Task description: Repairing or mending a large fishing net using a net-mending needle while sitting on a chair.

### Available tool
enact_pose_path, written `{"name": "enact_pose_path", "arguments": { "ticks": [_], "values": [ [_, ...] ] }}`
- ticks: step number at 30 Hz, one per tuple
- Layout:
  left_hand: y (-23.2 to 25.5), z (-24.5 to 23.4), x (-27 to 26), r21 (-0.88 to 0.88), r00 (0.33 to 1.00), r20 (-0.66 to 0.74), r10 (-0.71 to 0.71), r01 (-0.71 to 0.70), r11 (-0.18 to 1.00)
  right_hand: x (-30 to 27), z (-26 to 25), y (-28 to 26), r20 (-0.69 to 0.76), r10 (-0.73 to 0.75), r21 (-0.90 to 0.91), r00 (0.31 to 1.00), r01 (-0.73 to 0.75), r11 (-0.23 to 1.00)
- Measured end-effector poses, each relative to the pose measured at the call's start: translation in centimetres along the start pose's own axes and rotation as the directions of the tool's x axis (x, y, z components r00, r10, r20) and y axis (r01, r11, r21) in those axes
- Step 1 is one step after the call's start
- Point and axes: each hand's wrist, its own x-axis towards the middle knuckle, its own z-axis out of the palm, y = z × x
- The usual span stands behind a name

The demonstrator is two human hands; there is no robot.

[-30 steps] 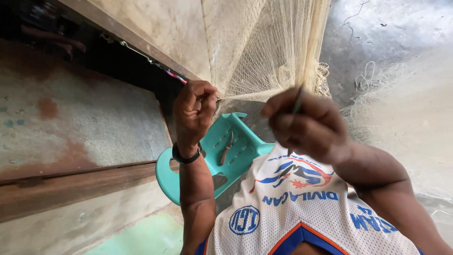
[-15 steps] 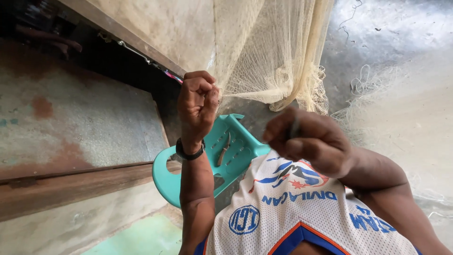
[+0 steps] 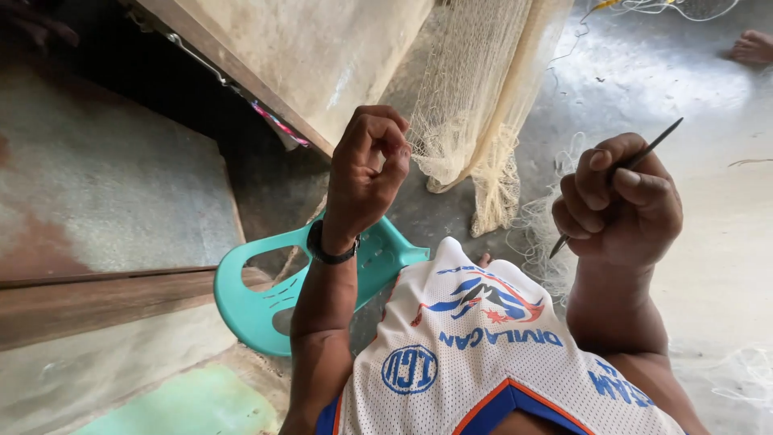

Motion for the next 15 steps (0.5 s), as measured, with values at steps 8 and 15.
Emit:
{"name": "enact_pose_path", "arguments": {
  "ticks": [8, 15],
  "values": [
    [-1.4, 0.6, 0.2, 0.25, 0.996, 0.013, 0.091, -0.092, 0.964, -0.9, 1.8, 0.9, 0.042, -0.039, -0.083, 0.998, 0.042, 0.996],
    [-4.4, 1.5, 0.3, 0.264, 0.97, -0.084, 0.226, -0.197, 0.944, 0.3, 9.0, 4.2, 0.437, 0.03, -0.588, 0.899, 0.26, 0.766]
  ]
}}
